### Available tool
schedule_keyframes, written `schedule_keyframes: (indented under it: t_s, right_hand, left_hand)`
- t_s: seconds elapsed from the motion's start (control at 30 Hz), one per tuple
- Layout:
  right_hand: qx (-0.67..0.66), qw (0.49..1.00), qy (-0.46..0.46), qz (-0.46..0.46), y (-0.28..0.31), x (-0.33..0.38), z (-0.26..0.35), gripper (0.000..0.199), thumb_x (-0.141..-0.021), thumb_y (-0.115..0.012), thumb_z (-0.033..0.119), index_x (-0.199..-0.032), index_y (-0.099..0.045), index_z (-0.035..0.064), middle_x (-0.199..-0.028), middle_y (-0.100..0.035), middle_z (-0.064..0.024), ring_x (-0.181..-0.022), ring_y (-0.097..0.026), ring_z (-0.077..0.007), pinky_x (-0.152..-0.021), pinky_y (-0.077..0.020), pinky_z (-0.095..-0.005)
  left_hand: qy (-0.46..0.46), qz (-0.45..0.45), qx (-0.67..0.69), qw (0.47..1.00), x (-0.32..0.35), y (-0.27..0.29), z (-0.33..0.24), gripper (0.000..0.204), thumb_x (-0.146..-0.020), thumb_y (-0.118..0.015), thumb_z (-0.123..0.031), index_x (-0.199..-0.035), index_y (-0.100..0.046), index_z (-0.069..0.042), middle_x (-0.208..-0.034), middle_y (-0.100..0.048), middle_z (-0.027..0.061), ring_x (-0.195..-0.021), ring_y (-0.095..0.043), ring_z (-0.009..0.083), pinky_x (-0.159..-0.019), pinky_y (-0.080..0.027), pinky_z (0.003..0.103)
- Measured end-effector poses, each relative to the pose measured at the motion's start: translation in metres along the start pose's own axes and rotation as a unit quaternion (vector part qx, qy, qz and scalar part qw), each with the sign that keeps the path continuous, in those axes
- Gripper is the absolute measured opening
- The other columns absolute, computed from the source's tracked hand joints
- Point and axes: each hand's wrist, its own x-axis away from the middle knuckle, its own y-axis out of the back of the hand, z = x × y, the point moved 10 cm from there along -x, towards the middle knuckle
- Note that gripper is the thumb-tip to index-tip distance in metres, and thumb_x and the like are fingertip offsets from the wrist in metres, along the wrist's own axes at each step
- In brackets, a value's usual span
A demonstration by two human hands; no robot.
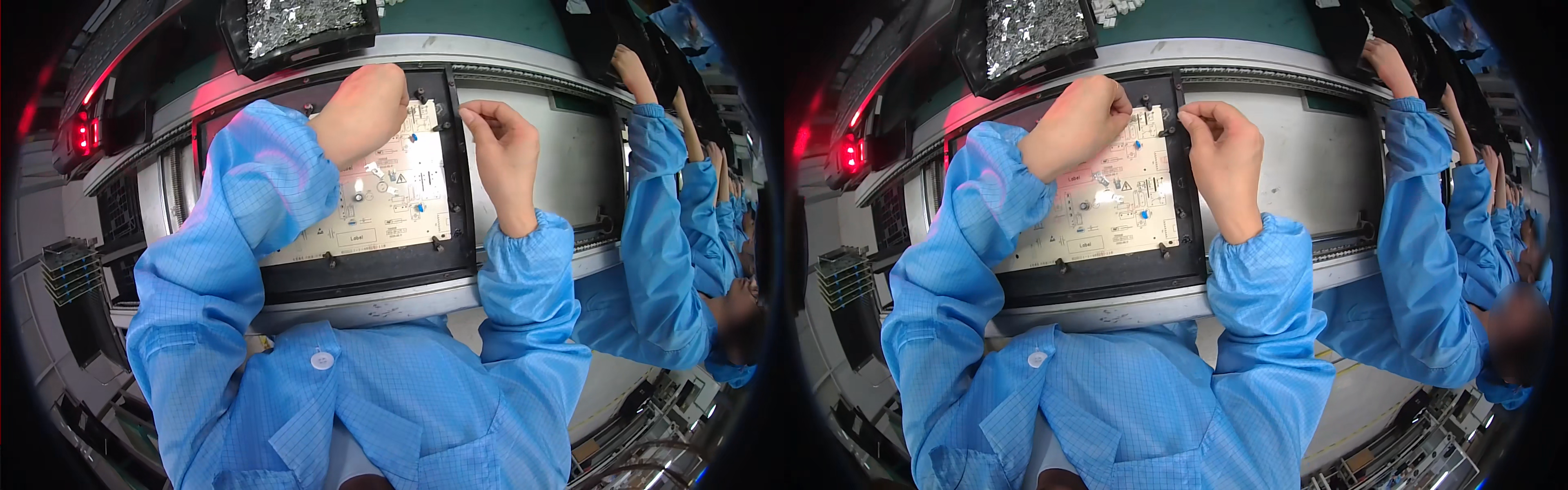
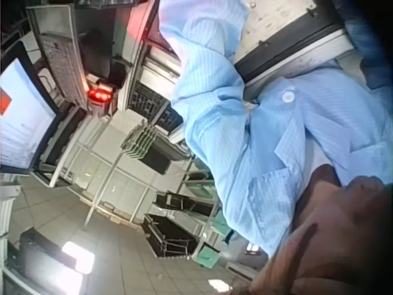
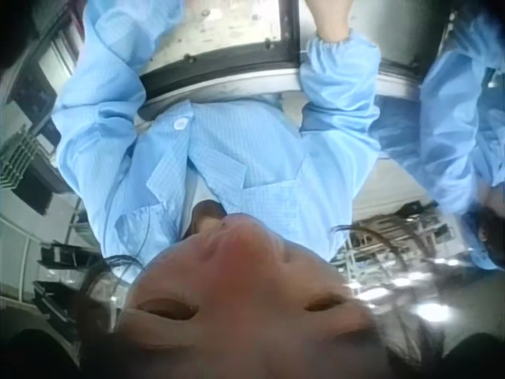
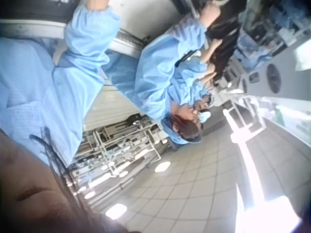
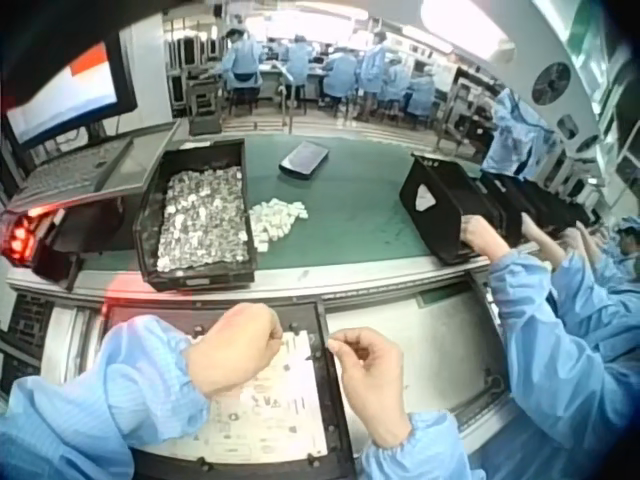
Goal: Placing electronic components on boards and moving them along an assembly line.
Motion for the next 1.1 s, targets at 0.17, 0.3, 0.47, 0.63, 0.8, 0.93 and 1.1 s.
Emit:
schedule_keyframes:
  t_s: [0.17,0.3,0.47,0.63,0.8,0.93,1.1]
  right_hand:
    - [0.092,0.993,0.000,0.073,-0.015,-0.022,0.000,0.015,-0.087,-0.069,0.003,-0.100,-0.070,-0.0046,-0.083,-0.072,-0.0055,-0.074,-0.064,-0.0091,-0.065,-0.0513,-0.0232]
    - [0.134,0.983,0.070,0.100,-0.037,-0.035,0.016,0.016,-0.082,-0.068,0.000,-0.097,-0.069,-0.0036,-0.078,-0.072,-0.0089,-0.069,-0.066,-0.0123,-0.063,-0.0522,-0.0271]
    - [0.185,0.977,0.043,0.097,-0.036,-0.043,0.016,0.022,-0.075,-0.070,0.002,-0.096,-0.062,-0.0003,-0.076,-0.071,-0.0114,-0.067,-0.067,-0.0186,-0.061,-0.0511,-0.0308]
    - [0.204,0.974,0.030,0.090,-0.034,-0.045,0.009,0.022,-0.074,-0.071,0.002,-0.094,-0.062,0.0001,-0.075,-0.071,-0.0116,-0.067,-0.066,-0.0183,-0.060,-0.0504,-0.0310]
    - [0.207,0.973,0.007,0.099,-0.034,-0.048,0.002,0.024,-0.071,-0.074,0.002,-0.092,-0.062,0.0003,-0.073,-0.070,-0.0102,-0.066,-0.065,-0.0173,-0.059,-0.0494,-0.0308]
    - [0.282,0.954,0.070,0.066,-0.042,-0.045,0.020,0.018,-0.072,-0.069,0.002,-0.088,-0.061,0.0014,-0.074,-0.069,-0.0143,-0.067,-0.066,-0.0282,-0.061,-0.0506,-0.0383]
    - [0.419,0.889,0.181,0.016,-0.054,-0.023,0.041,0.027,-0.073,-0.060,-0.004,-0.098,-0.060,0.0043,-0.081,-0.067,-0.0196,-0.076,-0.066,-0.0388,-0.066,-0.0505,-0.0479]
  left_hand:
    - [-0.011,-0.001,0.004,1.000,-0.004,-0.003,-0.006,0.012,-0.077,-0.066,-0.005,-0.083,-0.069,0.005,-0.080,-0.067,0.0223,-0.077,-0.068,0.0329,-0.070,-0.053,0.039]
    - [-0.022,-0.030,-0.026,0.999,-0.003,0.000,-0.007,0.010,-0.076,-0.064,-0.003,-0.081,-0.068,0.005,-0.080,-0.066,0.0230,-0.080,-0.067,0.0368,-0.072,-0.053,0.042]
    - [-0.038,-0.035,-0.047,0.998,-0.006,0.000,-0.028,0.009,-0.076,-0.061,0.000,-0.080,-0.066,0.006,-0.079,-0.065,0.0253,-0.083,-0.066,0.0397,-0.074,-0.052,0.045]
    - [-0.037,0.030,-0.070,0.996,-0.007,-0.010,-0.036,0.015,-0.072,-0.061,0.008,-0.086,-0.066,0.011,-0.081,-0.066,0.0284,-0.080,-0.069,0.0393,-0.070,-0.057,0.043]
    - [-0.013,0.023,-0.005,1.000,-0.008,-0.011,-0.021,0.019,-0.073,-0.058,0.008,-0.091,-0.065,0.011,-0.085,-0.066,0.0288,-0.087,-0.068,0.0391,-0.076,-0.055,0.042]
    - [-0.004,0.018,0.037,0.999,0.003,0.009,-0.015,0.028,-0.075,-0.055,0.008,-0.101,-0.064,0.008,-0.090,-0.066,0.0273,-0.094,-0.065,0.0413,-0.086,-0.052,0.043]
    - [0.015,-0.109,-0.020,0.994,0.099,0.087,0.011,0.043,-0.077,-0.046,0.012,-0.116,-0.060,0.000,-0.111,-0.063,0.0238,-0.111,-0.058,0.0399,-0.095,-0.047,0.044]
